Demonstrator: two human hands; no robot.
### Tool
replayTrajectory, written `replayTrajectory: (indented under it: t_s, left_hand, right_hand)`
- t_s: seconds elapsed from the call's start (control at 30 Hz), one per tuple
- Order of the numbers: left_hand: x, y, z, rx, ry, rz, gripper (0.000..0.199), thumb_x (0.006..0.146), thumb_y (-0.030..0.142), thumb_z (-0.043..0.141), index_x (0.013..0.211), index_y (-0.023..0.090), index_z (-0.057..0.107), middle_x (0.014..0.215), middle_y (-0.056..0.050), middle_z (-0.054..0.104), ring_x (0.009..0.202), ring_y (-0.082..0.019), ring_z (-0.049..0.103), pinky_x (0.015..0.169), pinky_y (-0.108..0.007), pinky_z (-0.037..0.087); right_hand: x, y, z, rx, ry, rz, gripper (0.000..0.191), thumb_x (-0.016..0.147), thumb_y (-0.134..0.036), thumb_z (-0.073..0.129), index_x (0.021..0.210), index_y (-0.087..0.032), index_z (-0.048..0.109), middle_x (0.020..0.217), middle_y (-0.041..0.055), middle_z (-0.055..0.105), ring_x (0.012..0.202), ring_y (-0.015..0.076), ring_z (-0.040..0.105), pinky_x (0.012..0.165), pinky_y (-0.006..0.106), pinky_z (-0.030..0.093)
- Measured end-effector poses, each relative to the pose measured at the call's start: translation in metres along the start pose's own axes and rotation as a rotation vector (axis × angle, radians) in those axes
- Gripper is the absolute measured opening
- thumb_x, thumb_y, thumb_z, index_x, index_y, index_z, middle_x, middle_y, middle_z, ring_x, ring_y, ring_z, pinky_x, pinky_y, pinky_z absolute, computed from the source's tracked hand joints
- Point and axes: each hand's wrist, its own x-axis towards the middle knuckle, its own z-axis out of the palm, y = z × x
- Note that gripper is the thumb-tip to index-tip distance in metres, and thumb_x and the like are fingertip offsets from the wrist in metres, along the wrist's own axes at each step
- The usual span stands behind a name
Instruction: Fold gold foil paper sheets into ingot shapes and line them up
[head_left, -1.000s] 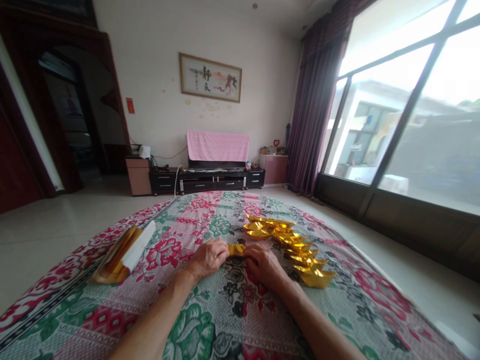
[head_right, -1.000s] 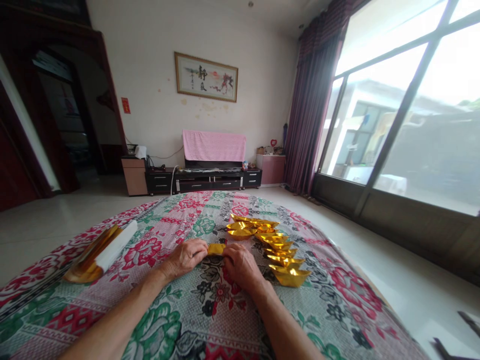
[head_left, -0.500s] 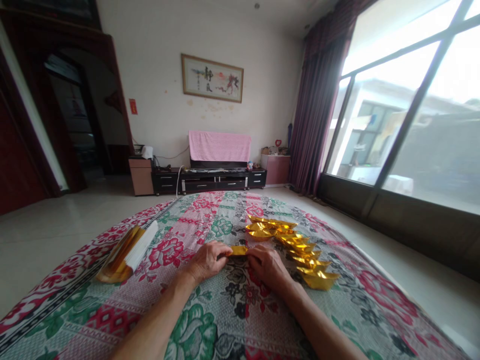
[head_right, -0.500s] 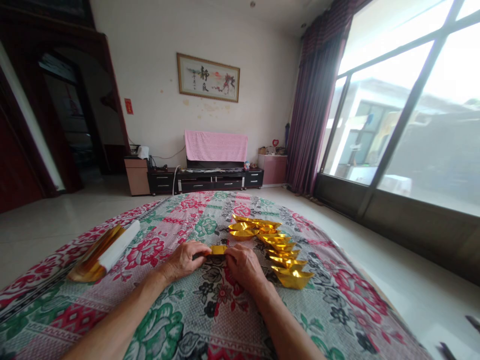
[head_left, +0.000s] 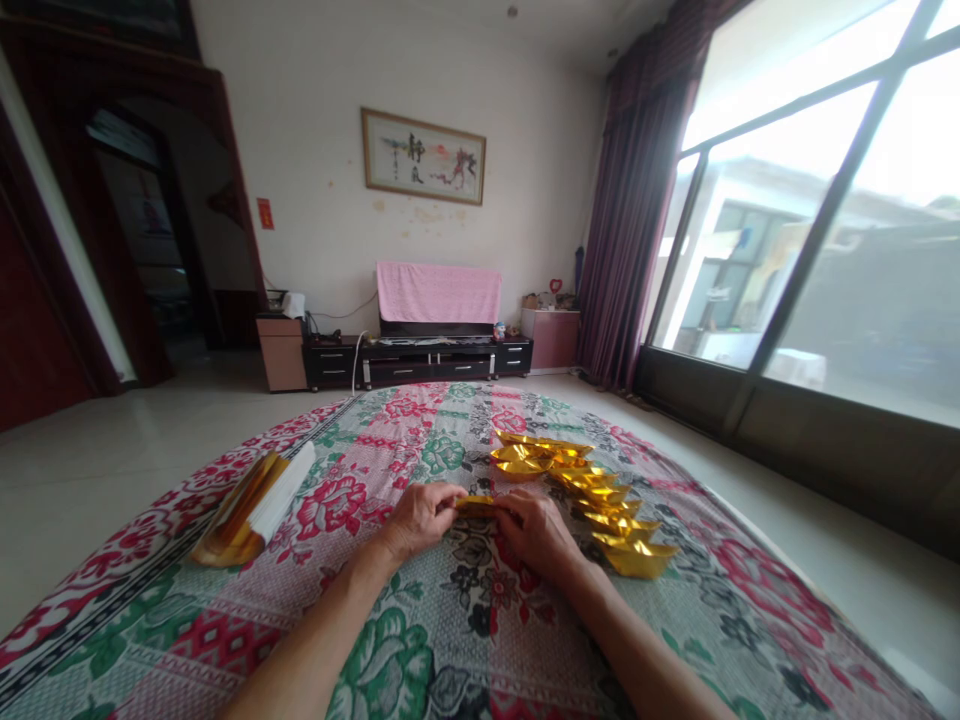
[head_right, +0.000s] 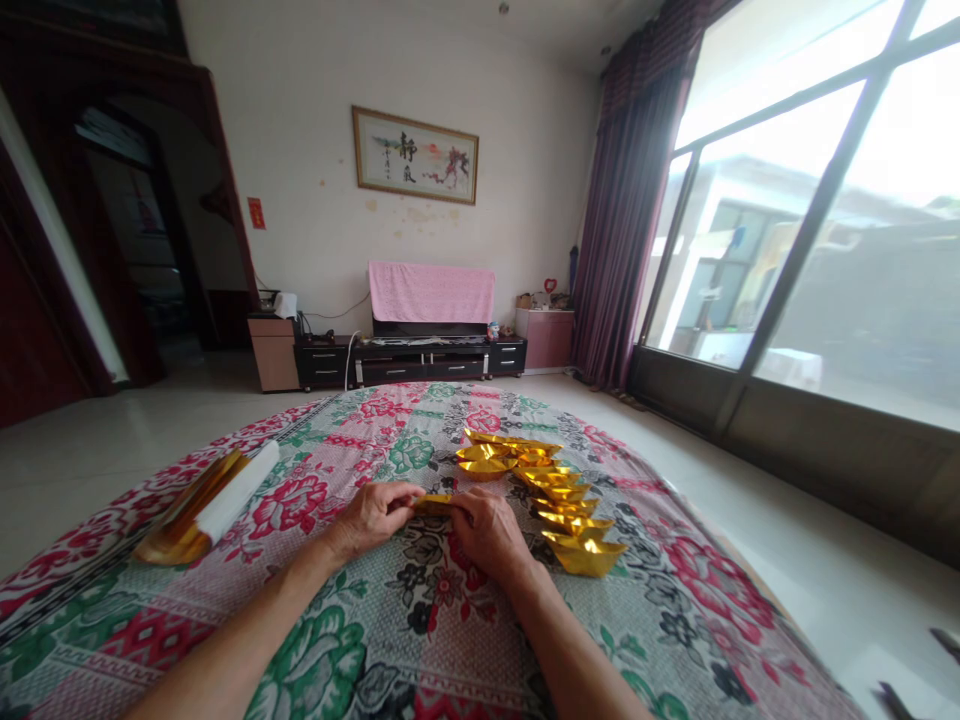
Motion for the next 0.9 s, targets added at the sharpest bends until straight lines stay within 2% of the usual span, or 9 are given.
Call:
replayTrajectory:
  t_s: [0.17,0.5,0.67,0.9]
  left_hand:
    - [0.0023,-0.0036,0.0039,0.019,0.034,-0.046,0.032,0.075,0.018,0.047,0.101,0.021,0.064,0.068,0.002,0.066,0.059,-0.01,0.057,0.061,-0.019,0.044]
    - [0.0051,-0.0068,0.0081,0.054,0.054,0.005,0.034,0.075,0.014,0.046,0.103,0.019,0.063,0.076,-0.001,0.065,0.066,-0.011,0.056,0.066,-0.021,0.045]
    - [0.0064,-0.0042,0.0063,0.054,0.068,0.028,0.03,0.074,0.015,0.047,0.098,0.02,0.065,0.078,-0.001,0.064,0.068,-0.011,0.056,0.067,-0.02,0.044]
    - [0.0073,-0.0024,0.0027,-0.019,0.047,-0.05,0.026,0.074,0.02,0.051,0.096,0.02,0.066,0.068,0.002,0.062,0.06,-0.01,0.053,0.059,-0.019,0.042]
  right_hand:
    - [0.002,0.0017,0.0051,0.038,0.021,0.051,0.019,0.083,-0.02,0.044,0.09,-0.02,0.062,0.082,0.0023,0.064,0.075,0.0145,0.059,0.069,0.024,0.042]
    - [0.0048,0.0005,0.0063,-0.003,0.027,0.049,0.017,0.085,-0.021,0.044,0.093,-0.02,0.059,0.084,0.0034,0.063,0.078,0.0145,0.057,0.071,0.024,0.04]
    - [0.0047,-0.0004,0.006,-0.003,0.019,0.051,0.017,0.084,-0.02,0.044,0.092,-0.02,0.059,0.085,0.0031,0.063,0.078,0.0146,0.057,0.072,0.024,0.04]
    - [0.0049,0.0,0.0063,-0.006,0.01,0.067,0.017,0.084,-0.02,0.044,0.092,-0.021,0.059,0.085,0.0034,0.063,0.079,0.0148,0.057,0.072,0.024,0.04]
